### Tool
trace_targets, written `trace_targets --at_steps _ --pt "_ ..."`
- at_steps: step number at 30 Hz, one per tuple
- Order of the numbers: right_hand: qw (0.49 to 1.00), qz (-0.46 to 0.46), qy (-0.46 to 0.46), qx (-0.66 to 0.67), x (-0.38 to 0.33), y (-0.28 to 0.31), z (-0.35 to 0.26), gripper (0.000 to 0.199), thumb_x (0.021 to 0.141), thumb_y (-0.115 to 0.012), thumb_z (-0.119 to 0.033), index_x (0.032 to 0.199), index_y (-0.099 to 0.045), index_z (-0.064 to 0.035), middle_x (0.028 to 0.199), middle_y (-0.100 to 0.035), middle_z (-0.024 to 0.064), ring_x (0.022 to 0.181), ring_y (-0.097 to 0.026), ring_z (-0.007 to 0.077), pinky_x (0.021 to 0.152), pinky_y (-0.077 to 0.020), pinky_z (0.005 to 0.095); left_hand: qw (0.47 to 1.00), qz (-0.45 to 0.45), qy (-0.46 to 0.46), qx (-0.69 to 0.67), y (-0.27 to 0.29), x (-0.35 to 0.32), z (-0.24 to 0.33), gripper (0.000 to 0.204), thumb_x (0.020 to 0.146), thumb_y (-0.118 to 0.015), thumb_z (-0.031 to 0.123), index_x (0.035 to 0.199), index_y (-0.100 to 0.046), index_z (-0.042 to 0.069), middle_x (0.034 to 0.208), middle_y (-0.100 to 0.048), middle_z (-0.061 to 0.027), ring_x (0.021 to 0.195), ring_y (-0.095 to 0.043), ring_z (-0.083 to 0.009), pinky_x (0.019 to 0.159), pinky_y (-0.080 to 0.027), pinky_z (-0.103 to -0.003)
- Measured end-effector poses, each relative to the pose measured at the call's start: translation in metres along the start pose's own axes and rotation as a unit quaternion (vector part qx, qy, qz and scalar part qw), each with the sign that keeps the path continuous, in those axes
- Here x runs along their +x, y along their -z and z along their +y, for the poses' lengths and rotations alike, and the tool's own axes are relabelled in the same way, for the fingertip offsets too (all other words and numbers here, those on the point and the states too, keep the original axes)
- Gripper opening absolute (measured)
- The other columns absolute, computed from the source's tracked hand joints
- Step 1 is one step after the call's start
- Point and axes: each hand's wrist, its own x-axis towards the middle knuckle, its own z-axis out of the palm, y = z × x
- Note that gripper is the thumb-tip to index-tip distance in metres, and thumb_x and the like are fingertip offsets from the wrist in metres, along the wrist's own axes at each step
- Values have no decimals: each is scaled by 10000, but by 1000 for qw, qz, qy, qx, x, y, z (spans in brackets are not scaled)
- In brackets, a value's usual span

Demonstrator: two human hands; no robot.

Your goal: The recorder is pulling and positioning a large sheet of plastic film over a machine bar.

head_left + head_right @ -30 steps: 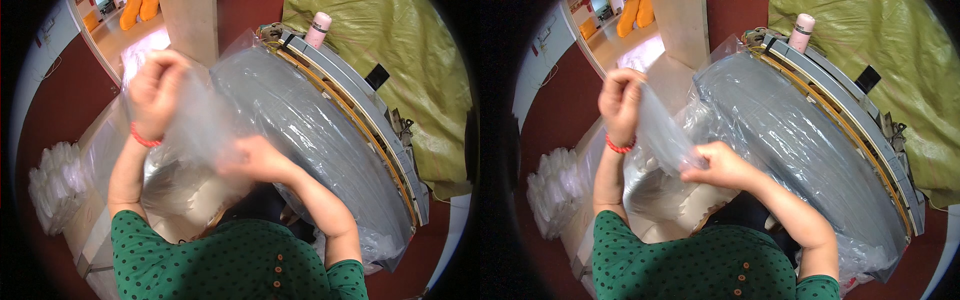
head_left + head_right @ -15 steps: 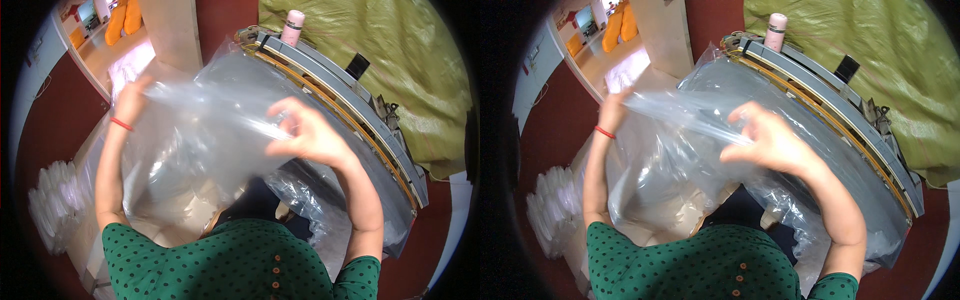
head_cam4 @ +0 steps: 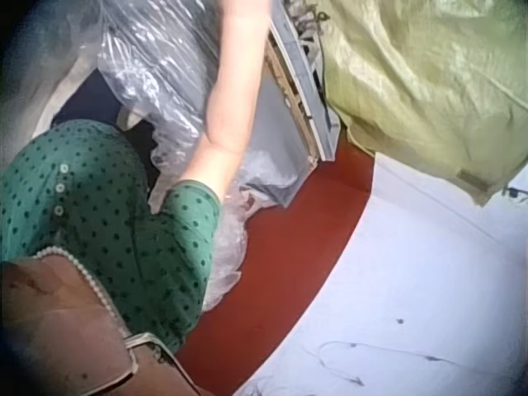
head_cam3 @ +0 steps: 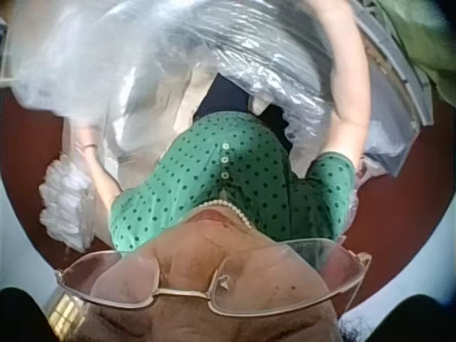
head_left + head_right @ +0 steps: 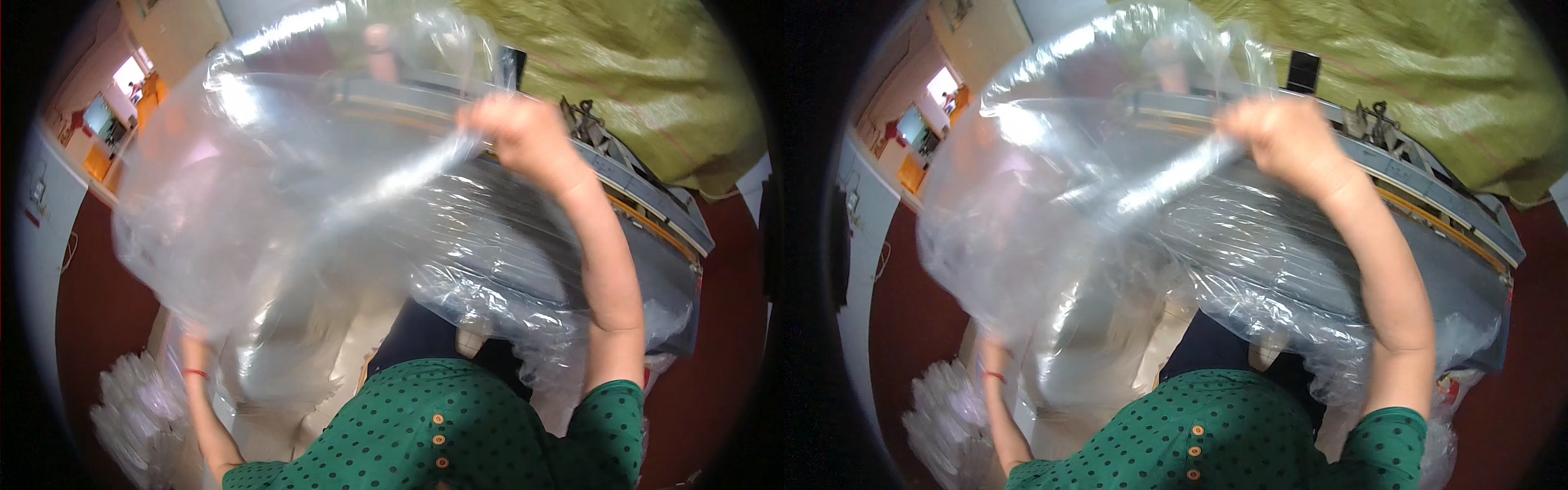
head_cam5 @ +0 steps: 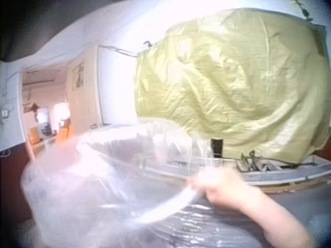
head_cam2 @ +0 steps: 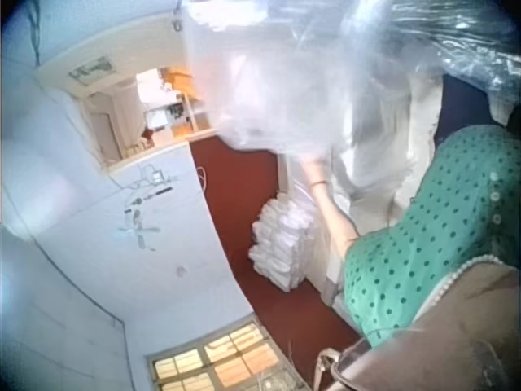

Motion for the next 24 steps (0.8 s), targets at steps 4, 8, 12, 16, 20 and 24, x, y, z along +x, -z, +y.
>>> trace_targets --at_steps 4,8,12,16,20,24 --pt "821 -537 -170 -90 -118 37 13 58 661 -565 -102 697 -609 -89 655 -590 114 692 -581 278 586 -452 387 930 -207 -270 143 -6 -23 128 679 623 -666 290 1230 -424 107 1247 -418 -154 1155 -398 -273 984 -293 -382" --pt "849 -460 -259 1 -178 96 2 44 670 -577 -127 694 -597 -96 650 -584 108 670 -571 294 582 -437 390 867 -418 -260 80 24 1 196 454 622 -652 260 1067 -578 207 1065 -568 -101 1004 -524 -265 878 -404 -345" --pt "844 -424 -328 1 -205 126 -21 84 700 -526 -134 687 -582 -73 655 -574 128 683 -556 319 593 -426 407 869 -145 -382 -280 218 24 371 303 685 -647 175 951 -578 49 829 -603 -118 680 -573 -285 603 -452 -358" --pt "851 -402 -337 -19 -238 139 -31 59 697 -538 -122 727 -569 -81 687 -569 102 690 -551 296 583 -419 397 692 59 -647 -315 286 25 543 818 625 -728 244 1285 -294 31 1272 -368 -158 1187 -332 -306 987 -260 -367" --pt "864 -357 -356 3 -259 151 -37 71 695 -550 -80 761 -577 -74 712 -581 84 704 -559 278 594 -426 393 588 65 -700 -401 268 8 702 789 644 -719 185 1285 -287 25 1190 -449 -149 1141 -395 -256 977 -278 -347" --pt "863 -257 -433 34 -278 170 -43 98 686 -592 -129 737 -580 -46 702 -579 116 701 -571 285 599 -443 361 550 -355 -568 -499 297 -40 758 186 784 -613 156 914 -580 27 598 -515 53 545 -450 -20 514 -365 -163"
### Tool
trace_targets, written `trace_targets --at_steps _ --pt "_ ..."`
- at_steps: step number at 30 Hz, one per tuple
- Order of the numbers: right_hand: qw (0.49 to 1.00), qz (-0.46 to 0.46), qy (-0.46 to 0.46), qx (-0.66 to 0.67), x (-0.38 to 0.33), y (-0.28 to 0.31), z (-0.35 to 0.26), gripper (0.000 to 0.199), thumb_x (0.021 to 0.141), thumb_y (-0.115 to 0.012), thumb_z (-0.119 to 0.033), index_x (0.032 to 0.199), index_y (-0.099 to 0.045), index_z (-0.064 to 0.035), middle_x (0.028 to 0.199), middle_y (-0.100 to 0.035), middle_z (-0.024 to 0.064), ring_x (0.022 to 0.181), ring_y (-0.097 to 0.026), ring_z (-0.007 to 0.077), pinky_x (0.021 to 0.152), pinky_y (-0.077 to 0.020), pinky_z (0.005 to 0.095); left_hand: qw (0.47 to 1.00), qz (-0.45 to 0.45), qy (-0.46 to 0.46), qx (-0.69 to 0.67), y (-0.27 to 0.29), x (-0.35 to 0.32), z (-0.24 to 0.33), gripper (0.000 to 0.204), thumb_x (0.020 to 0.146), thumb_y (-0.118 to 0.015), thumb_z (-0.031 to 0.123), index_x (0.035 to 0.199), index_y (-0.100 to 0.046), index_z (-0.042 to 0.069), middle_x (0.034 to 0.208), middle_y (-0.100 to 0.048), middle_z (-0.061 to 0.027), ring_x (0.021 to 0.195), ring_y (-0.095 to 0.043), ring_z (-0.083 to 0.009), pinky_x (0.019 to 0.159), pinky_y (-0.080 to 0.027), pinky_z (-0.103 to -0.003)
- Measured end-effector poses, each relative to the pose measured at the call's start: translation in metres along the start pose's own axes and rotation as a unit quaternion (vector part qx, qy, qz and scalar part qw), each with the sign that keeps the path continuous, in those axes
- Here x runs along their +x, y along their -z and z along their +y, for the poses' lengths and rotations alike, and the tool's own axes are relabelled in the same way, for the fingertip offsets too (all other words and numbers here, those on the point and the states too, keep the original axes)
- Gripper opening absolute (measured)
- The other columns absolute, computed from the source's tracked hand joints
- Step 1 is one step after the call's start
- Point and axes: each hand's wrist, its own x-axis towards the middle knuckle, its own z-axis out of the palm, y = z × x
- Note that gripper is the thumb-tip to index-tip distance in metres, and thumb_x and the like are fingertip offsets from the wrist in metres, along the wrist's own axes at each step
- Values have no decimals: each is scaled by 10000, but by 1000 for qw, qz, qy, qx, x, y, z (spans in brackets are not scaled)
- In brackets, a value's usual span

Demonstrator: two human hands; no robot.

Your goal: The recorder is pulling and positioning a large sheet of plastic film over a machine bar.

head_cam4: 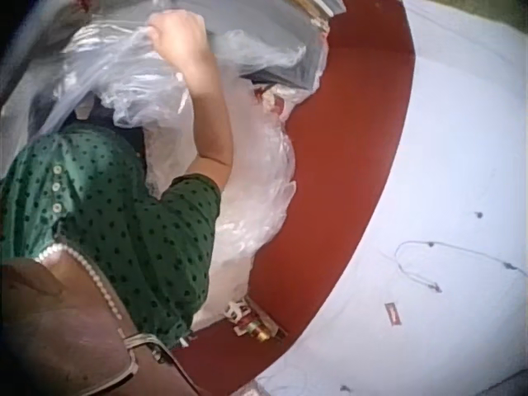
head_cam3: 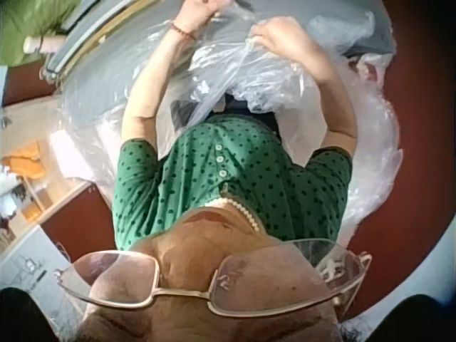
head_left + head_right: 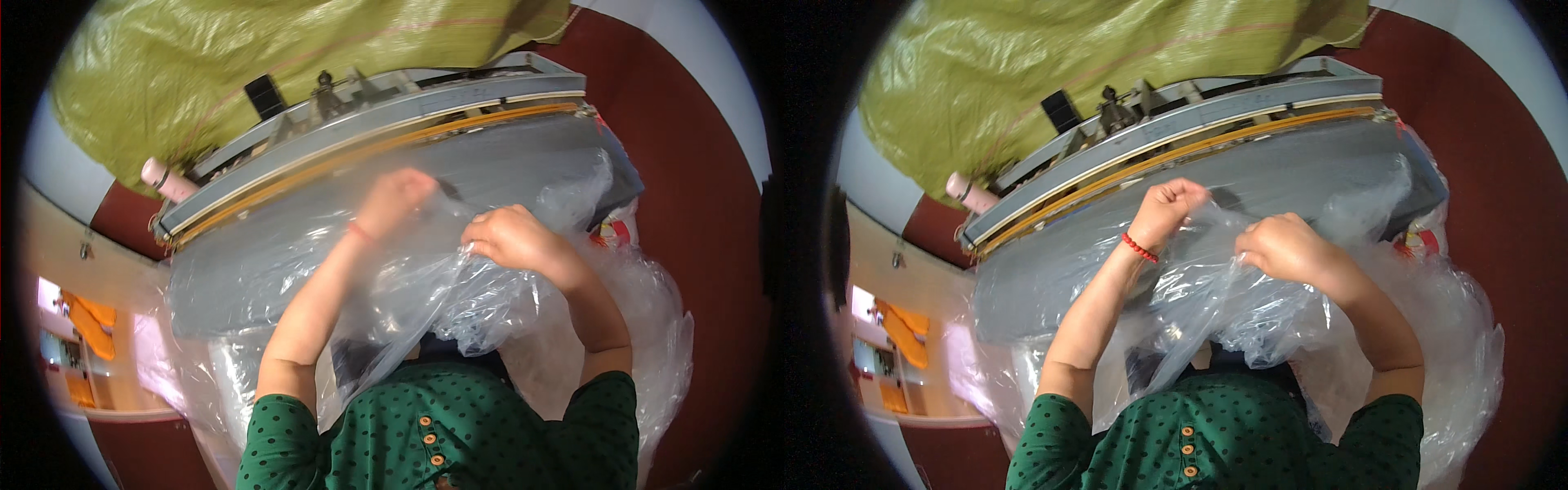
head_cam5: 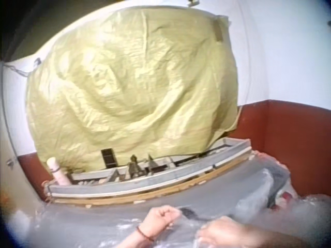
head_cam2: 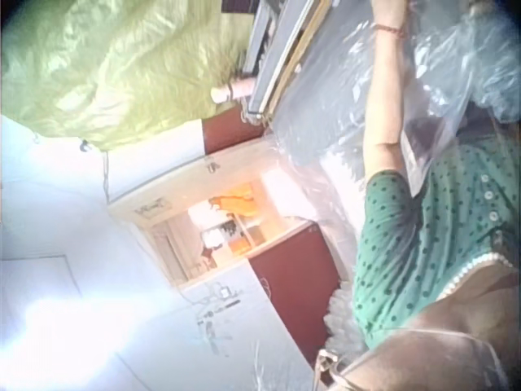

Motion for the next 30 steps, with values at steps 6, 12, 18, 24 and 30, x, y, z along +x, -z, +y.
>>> trace_targets --at_steps 6,12,18,24,30 --pt "959 190 -135 160 -4 -5 30 467 612 -731 -195 1016 -548 -48 908 -581 105 829 -569 214 697 -445 317 989 142 6 -46 -27 19 8 160 789 -618 210 697 -579 85 519 -431 77 438 -309 -11 405 -220 -180" --pt "936 308 -116 129 32 -29 44 845 597 -741 -154 1287 -269 -32 1009 -548 115 907 -540 198 763 -441 302 987 153 9 -48 -32 16 18 146 799 -603 184 718 -583 64 521 -433 77 429 -313 -9 398 -226 -178" --pt "825 242 -207 467 38 -8 66 241 743 -628 -141 948 -561 -33 691 -580 -3 586 -515 61 515 -396 198 984 128 -99 70 -13 12 -6 117 813 -584 161 768 -584 53 527 -439 79 429 -327 2 390 -251 -167" --pt "757 348 -172 526 23 1 77 402 798 -590 -314 1087 -499 -49 1024 -542 53 888 -502 89 675 -394 211 984 163 -66 -13 -3 1 3 121 811 -589 181 805 -586 60 566 -474 75 437 -335 4 386 -255 -163" --pt "810 103 -181 548 46 -4 71 351 794 -588 -270 1035 -547 -18 886 -600 36 781 -542 86 633 -400 204 987 147 -54 -33 -3 8 -8 109 801 -600 166 814 -586 59 571 -477 73 441 -344 -1 394 -265 -165"
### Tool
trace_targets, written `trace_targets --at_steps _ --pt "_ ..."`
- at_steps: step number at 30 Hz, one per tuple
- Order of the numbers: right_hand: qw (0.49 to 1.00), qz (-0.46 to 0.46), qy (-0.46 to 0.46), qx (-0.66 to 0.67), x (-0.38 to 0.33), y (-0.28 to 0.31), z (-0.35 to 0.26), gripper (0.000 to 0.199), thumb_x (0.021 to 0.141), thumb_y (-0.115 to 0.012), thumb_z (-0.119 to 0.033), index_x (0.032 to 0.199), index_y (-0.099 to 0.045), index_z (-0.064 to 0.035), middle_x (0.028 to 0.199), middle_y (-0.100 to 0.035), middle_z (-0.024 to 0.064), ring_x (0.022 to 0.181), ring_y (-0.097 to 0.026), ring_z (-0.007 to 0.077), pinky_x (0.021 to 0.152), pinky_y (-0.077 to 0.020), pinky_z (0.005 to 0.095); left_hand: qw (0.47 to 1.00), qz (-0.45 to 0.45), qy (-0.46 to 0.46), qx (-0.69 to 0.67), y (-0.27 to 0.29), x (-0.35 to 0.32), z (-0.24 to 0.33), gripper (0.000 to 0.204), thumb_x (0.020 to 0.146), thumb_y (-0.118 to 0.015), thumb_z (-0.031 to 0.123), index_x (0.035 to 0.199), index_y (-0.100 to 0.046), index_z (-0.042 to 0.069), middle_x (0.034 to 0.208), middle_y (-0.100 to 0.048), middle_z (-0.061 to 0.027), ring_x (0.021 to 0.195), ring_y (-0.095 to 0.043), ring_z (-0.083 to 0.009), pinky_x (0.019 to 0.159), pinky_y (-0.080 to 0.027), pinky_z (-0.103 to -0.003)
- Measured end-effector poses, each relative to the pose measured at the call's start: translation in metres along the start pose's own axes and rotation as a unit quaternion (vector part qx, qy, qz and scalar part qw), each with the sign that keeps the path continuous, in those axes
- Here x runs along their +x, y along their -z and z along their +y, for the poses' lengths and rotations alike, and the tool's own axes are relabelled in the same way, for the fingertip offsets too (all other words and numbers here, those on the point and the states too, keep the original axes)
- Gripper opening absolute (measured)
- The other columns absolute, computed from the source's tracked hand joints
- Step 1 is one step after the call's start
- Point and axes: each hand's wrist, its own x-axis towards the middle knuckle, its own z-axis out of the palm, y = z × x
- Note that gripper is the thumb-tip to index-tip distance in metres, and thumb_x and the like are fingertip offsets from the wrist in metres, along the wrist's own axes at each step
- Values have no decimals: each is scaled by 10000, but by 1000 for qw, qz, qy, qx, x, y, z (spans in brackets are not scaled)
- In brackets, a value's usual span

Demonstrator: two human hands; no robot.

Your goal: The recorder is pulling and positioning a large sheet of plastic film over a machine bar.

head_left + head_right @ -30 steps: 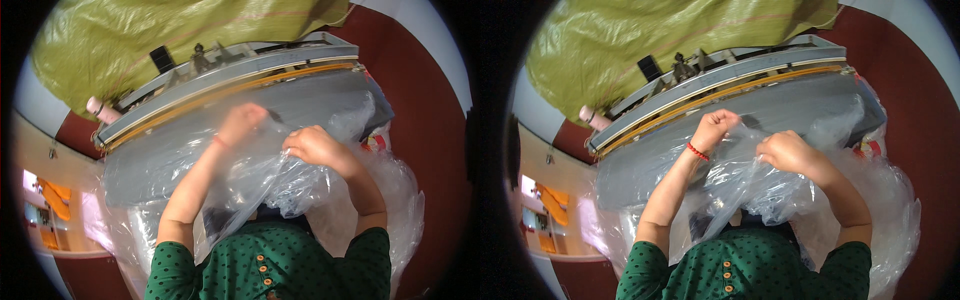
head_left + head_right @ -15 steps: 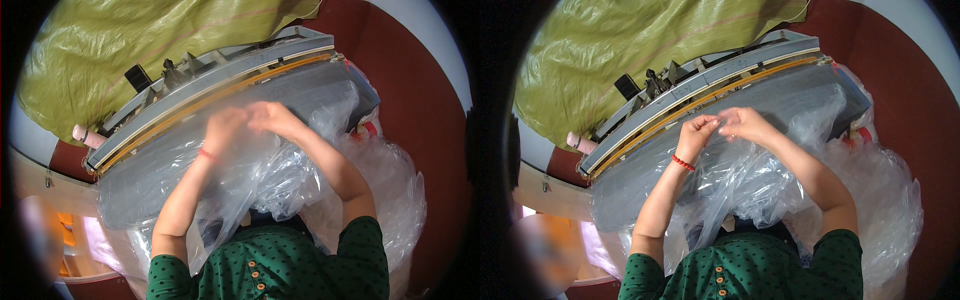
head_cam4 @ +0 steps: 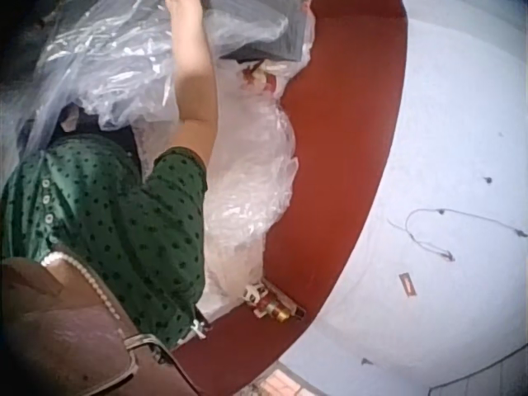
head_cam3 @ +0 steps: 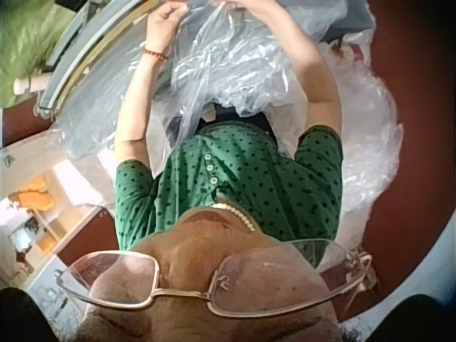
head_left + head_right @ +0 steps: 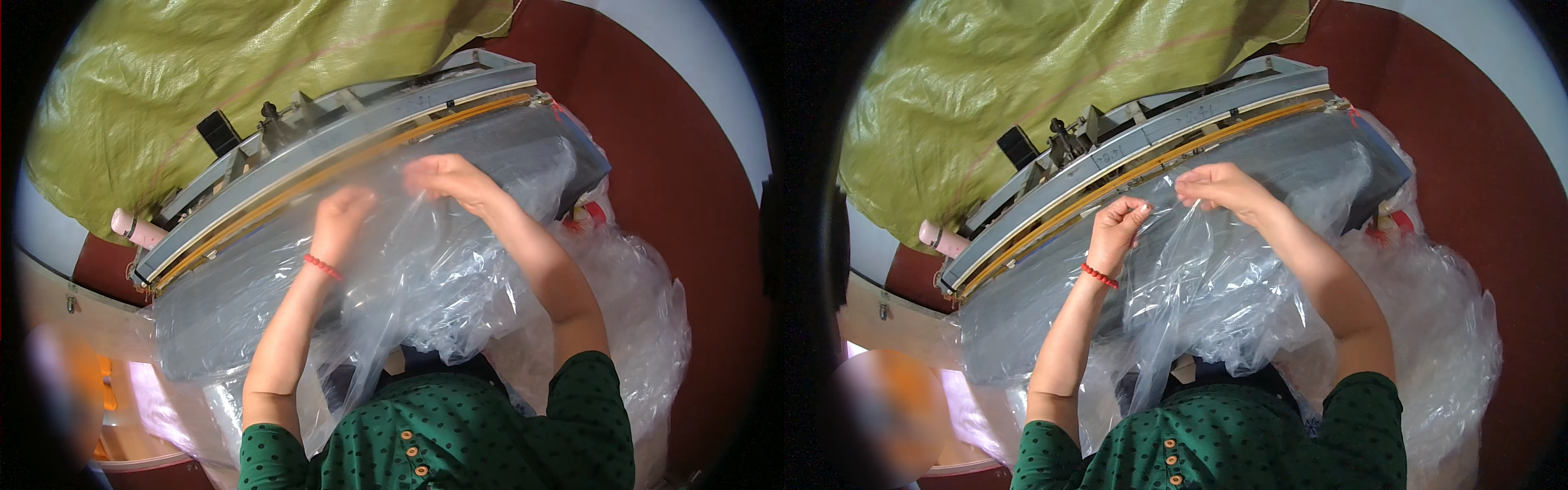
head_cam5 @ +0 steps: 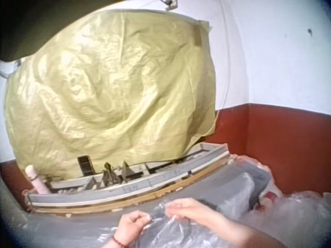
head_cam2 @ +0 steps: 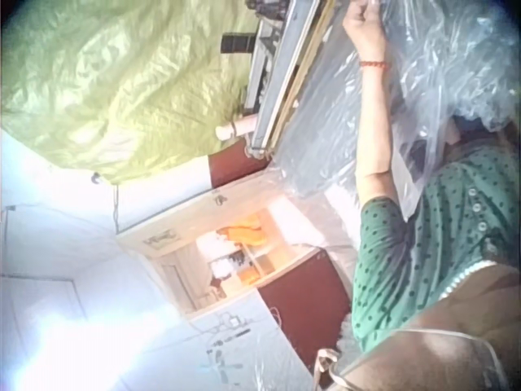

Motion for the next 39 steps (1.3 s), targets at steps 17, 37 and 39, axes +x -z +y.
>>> trace_targets --at_steps 17,37,39 --pt "547 558 -34 -623 -54 233 70 230 679 -645 -305 713 -606 -80 777 -560 76 801 -539 285 663 -454 373 962 -204 166 67 85 -28 -35 29 763 -545 9 750 -564 -9 620 -561 -41 489 -525 -100 463 -420 -223" --pt "608 505 -99 -605 -46 308 93 315 874 -352 -330 1005 -528 -104 959 -568 173 877 -530 375 700 -409 459 452 378 -150 794 367 -185 71 190 700 -574 56 880 -535 13 823 -558 -112 708 -540 -248 669 -440 -336" --pt "609 501 -103 -606 -41 301 92 317 876 -348 -336 1015 -515 -105 958 -565 179 878 -524 382 696 -406 463 660 403 -185 606 337 -184 36 257 665 -605 10 907 -522 32 859 -542 -92 828 -519 -232 743 -417 -346"
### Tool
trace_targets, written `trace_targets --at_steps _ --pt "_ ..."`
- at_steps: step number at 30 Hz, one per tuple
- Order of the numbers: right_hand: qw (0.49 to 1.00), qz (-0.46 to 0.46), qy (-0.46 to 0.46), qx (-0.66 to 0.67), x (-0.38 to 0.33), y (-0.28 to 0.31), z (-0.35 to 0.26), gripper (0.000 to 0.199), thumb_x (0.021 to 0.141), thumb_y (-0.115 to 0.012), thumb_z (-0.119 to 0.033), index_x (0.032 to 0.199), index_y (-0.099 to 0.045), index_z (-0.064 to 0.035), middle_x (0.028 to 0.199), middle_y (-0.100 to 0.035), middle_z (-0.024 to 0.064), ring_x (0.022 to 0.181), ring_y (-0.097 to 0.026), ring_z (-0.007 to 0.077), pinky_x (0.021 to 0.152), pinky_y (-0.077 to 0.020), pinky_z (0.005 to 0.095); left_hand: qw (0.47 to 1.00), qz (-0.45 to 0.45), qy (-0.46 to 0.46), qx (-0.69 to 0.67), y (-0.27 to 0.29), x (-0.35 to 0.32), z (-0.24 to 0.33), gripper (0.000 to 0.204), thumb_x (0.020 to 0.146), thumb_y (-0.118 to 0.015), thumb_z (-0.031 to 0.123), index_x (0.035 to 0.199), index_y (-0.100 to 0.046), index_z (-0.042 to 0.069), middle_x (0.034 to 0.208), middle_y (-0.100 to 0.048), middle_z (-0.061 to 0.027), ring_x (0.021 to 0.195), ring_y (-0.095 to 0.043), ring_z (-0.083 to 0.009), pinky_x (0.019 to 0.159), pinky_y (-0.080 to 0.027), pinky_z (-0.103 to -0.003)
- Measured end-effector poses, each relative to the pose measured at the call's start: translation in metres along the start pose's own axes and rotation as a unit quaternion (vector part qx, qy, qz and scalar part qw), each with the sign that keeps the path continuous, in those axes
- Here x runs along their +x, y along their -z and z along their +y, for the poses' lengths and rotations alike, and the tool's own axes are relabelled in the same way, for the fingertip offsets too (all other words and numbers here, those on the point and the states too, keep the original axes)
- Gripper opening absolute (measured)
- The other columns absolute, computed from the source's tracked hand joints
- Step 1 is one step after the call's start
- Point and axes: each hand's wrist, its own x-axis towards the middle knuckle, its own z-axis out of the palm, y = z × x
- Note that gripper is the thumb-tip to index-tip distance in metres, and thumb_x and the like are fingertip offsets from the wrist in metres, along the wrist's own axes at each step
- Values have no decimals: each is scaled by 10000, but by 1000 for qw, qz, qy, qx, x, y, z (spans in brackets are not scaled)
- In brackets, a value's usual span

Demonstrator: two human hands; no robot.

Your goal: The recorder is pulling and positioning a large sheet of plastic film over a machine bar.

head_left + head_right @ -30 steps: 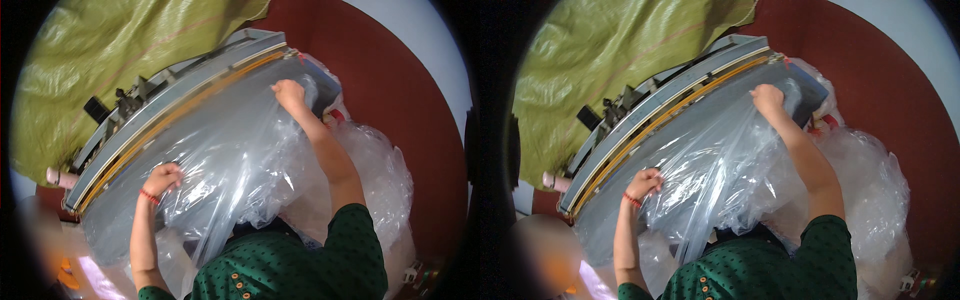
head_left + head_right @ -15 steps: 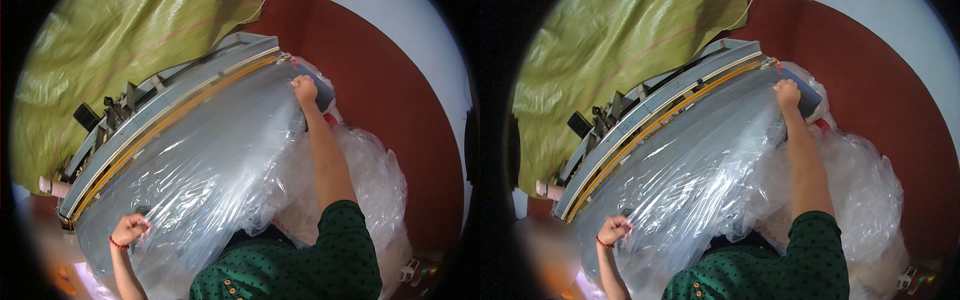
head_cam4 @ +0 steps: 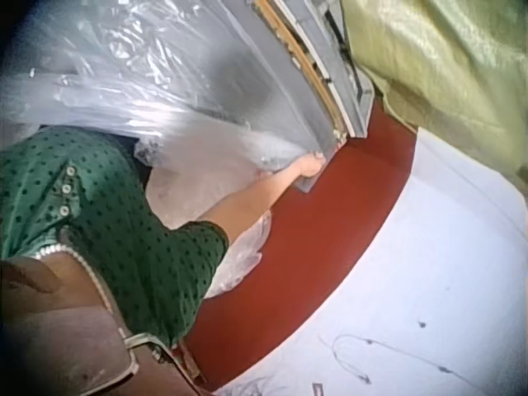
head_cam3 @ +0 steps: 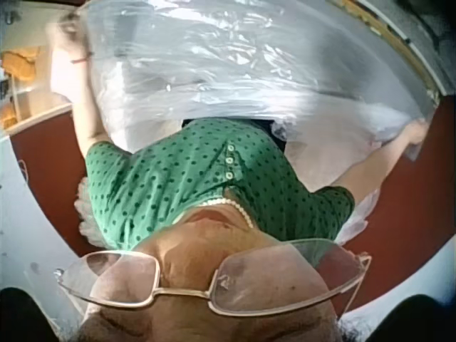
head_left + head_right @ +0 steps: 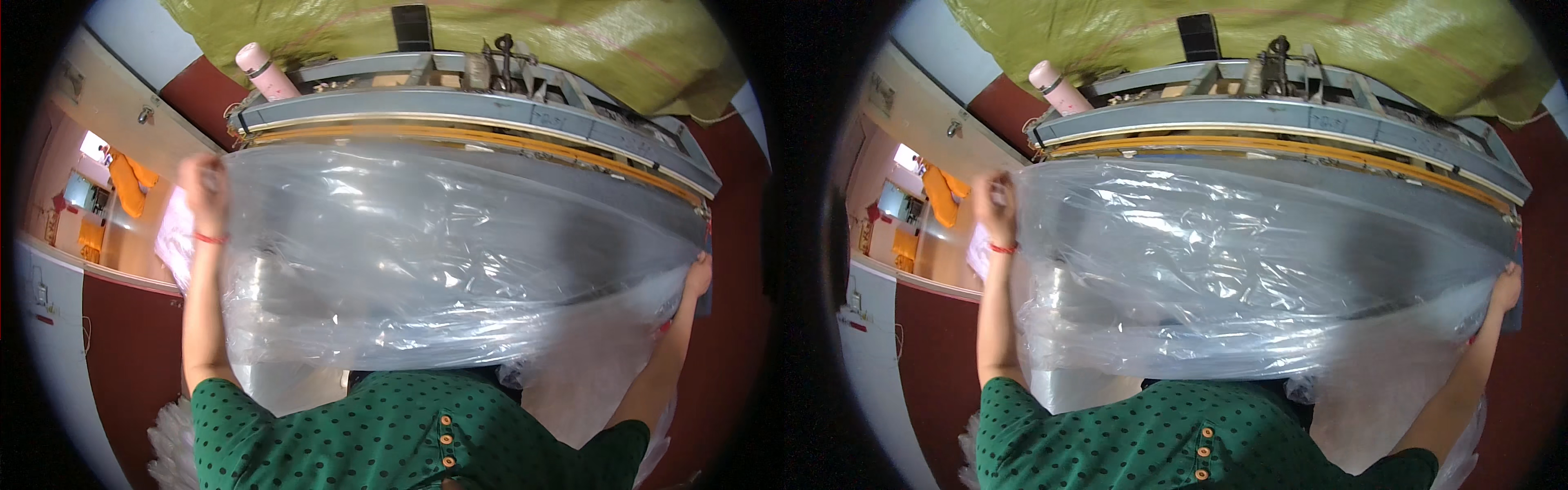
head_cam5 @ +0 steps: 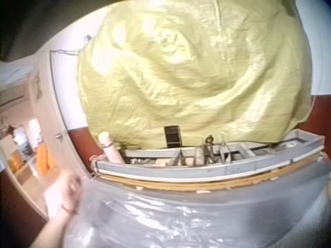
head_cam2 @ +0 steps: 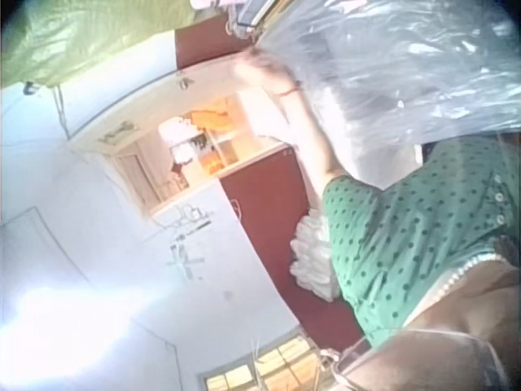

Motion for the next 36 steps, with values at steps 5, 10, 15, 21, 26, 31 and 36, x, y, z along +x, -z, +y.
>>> trace_targets --at_steps 5,10,15,21,26,31,36 --pt "1000 -5 6 -24 1 -7 -5 310 878 -348 -344 989 -507 -103 947 -558 189 871 -513 396 678 -395 466 945 -326 10 38 -68 -86 -52 456 807 -516 209 1221 -402 54 1301 -328 -153 1237 -260 -284 974 -259 -379" --pt "1000 -11 -4 -13 0 -1 -14 295 880 -359 -328 990 -509 -100 945 -557 190 870 -514 392 679 -397 452 943 -329 45 -7 -82 -88 -95 492 849 -468 270 1262 -350 30 1326 -315 -151 1243 -249 -331 1011 -220 -359" --pt "999 -5 -1 39 10 -14 9 296 874 -397 -311 996 -539 -82 939 -575 172 845 -544 334 713 -414 385 968 -225 -78 -83 -94 -54 18 320 708 -599 149 999 -539 28 1117 -496 -158 1074 -433 -325 915 -341 -412" --pt "899 -17 11 438 30 0 81 277 884 -451 -235 985 -549 4 894 -562 34 827 -506 129 760 -399 249 981 -164 -23 -98 -138 -45 51 434 664 -684 230 1026 -532 44 1055 -513 -118 1000 -451 -313 864 -370 -379" --pt "837 -44 -61 543 -4 63 60 252 881 -471 -240 994 -561 -34 895 -552 5 824 -499 104 758 -397 233 975 -192 -2 -110 -150 -44 41 413 650 -695 233 997 -554 60 1018 -534 -114 984 -460 -302 854 -373 -376" --pt "844 -47 -80 528 -1 69 73 246 863 -501 -231 958 -583 -20 864 -566 3 802 -513 104 743 -405 234 954 -235 -13 -184 -176 -38 24 193 682 -661 141 840 -592 56 829 -584 -80 899 -503 -259 826 -377 -340" --pt "836 -14 -71 545 15 52 -16 186 802 -479 -175 841 -617 -58 789 -573 11 744 -523 119 643 -417 263 901 -24 279 -332 -158 -25 21 192 848 -425 189 830 -511 19 780 -497 -69 725 -479 -163 680 -396 -284"
